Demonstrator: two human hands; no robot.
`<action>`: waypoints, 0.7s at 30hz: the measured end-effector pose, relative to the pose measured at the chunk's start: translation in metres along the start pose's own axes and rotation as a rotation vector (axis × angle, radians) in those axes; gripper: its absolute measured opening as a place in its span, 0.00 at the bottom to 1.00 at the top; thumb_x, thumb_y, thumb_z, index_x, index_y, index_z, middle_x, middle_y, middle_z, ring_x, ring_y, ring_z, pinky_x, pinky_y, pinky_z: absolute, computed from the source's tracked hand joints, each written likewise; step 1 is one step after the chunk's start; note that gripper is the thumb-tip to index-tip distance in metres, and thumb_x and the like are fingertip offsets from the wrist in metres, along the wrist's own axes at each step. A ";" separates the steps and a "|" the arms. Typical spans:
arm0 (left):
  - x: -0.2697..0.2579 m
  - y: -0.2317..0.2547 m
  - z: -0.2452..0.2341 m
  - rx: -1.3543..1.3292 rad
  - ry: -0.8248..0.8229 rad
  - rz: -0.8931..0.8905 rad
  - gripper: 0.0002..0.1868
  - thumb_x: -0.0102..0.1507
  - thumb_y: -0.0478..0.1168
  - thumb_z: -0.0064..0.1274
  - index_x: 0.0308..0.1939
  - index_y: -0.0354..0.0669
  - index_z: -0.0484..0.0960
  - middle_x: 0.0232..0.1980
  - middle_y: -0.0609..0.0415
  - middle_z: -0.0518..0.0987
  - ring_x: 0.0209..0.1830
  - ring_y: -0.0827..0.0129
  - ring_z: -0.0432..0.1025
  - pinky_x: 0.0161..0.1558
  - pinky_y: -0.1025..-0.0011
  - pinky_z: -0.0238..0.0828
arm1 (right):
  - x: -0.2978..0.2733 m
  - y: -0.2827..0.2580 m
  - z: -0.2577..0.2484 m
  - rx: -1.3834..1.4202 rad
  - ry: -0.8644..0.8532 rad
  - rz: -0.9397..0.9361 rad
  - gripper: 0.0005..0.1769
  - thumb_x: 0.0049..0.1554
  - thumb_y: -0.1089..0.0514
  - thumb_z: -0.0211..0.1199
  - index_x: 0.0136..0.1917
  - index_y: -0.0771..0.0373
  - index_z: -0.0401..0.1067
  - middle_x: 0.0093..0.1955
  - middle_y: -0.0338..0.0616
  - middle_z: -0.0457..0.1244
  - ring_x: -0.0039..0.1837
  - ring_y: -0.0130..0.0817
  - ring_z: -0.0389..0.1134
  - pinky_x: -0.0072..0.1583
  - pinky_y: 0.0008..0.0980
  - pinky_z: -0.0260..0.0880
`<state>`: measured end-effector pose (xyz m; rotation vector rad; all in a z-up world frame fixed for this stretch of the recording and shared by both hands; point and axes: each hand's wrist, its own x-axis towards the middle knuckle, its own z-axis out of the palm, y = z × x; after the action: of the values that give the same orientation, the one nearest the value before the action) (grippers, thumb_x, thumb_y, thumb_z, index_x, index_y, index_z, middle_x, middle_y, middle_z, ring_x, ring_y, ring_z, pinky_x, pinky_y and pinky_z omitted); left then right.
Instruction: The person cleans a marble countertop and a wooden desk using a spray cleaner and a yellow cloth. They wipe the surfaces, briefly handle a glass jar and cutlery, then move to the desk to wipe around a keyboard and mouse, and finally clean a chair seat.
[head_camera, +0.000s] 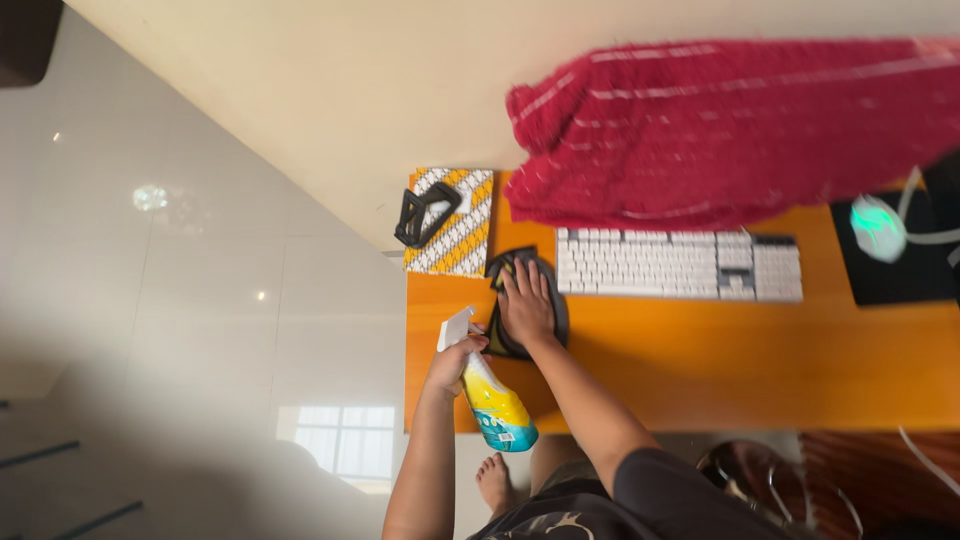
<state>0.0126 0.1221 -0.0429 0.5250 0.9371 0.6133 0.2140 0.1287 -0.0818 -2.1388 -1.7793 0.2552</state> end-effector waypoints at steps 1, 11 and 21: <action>0.010 0.003 0.001 -0.010 0.015 0.008 0.22 0.54 0.32 0.54 0.53 0.40 0.77 0.44 0.46 0.76 0.39 0.58 0.74 0.41 0.62 0.77 | 0.027 0.004 0.003 -0.018 0.004 0.002 0.31 0.62 0.48 0.54 0.76 0.55 0.60 0.83 0.51 0.46 0.84 0.55 0.41 0.79 0.54 0.41; 0.003 0.037 -0.037 -0.022 0.262 0.142 0.19 0.53 0.30 0.52 0.49 0.36 0.77 0.48 0.49 0.77 0.43 0.61 0.74 0.42 0.61 0.78 | 0.203 0.044 0.008 0.117 0.017 0.184 0.24 0.65 0.44 0.51 0.70 0.53 0.68 0.68 0.56 0.65 0.69 0.58 0.64 0.70 0.54 0.57; -0.079 0.009 -0.048 -0.056 0.243 0.108 0.21 0.52 0.31 0.53 0.51 0.38 0.76 0.45 0.45 0.75 0.44 0.58 0.74 0.44 0.60 0.79 | 0.088 0.025 0.009 -0.013 0.193 -0.042 0.29 0.61 0.47 0.56 0.74 0.55 0.65 0.79 0.54 0.53 0.81 0.58 0.46 0.79 0.55 0.42</action>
<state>-0.0667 0.0812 -0.0153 0.4597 1.1223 0.8111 0.2508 0.2126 -0.0924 -2.0553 -1.7173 0.0243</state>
